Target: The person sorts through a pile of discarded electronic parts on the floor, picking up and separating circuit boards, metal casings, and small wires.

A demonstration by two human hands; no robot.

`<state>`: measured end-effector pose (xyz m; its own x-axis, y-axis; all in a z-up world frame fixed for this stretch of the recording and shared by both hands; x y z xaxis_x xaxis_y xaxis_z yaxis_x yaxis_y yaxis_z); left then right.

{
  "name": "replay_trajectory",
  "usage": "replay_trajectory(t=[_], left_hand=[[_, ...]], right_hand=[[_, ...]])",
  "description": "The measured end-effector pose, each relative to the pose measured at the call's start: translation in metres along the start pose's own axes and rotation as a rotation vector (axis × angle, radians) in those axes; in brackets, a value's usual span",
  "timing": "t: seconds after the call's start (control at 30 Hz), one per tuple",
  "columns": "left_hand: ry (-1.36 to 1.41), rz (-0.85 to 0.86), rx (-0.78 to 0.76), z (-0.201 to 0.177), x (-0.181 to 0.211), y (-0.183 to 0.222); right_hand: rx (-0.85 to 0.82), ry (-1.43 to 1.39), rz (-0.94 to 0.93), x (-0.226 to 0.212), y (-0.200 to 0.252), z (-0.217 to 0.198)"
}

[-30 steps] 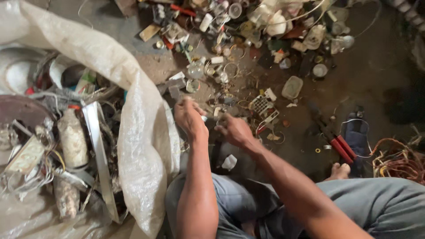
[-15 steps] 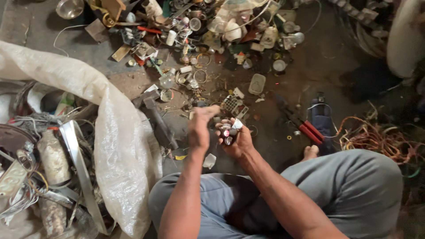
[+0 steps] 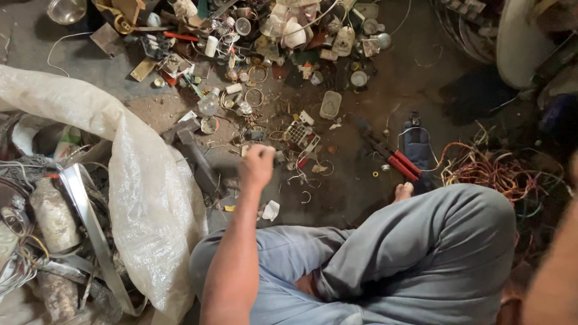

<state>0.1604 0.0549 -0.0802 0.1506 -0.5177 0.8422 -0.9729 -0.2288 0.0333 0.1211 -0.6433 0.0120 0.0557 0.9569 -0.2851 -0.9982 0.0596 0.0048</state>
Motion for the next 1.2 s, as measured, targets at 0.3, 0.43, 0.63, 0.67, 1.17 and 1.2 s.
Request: replay_trajectory(t=[0.3, 0.43, 0.63, 0.67, 1.17, 1.2], left_hand=[[-0.641, 0.092, -0.336, 0.090, 0.012, 0.031], [-0.342, -0.030, -0.324, 0.061, 0.008, 0.013], [-0.071, 0.123, -0.204, 0.015, 0.042, 0.021], [-0.161, 0.105, -0.173, 0.008, 0.042, 0.021], [0.509, -0.414, -0.310, 0.058, -0.048, 0.010], [0.511, -0.418, -0.312, 0.058, -0.049, 0.010]], right_hand=[[0.333, 0.865, -0.048, 0.135, 0.059, 0.063], [0.140, 1.290, 0.452, 0.331, 0.013, 0.119], [-0.592, 1.917, 0.224, 0.455, -0.008, 0.091], [-0.720, 2.115, 0.002, 0.466, -0.004, 0.095], [-0.578, 1.425, 0.449, 0.526, -0.002, 0.064], [-0.574, 1.427, 0.453, 0.523, -0.001, 0.062]])
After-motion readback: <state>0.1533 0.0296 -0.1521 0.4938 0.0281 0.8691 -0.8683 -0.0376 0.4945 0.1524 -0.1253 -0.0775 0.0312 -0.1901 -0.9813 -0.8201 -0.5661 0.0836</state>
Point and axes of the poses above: each hand's wrist, its own y-axis away from the middle knuckle, its own z-axis out of the palm, x = y × z, the point moved 10 cm from there along -y, towards the middle knuckle, and after that the axes turned 5 degrees about -x, right-handed, at the moved point
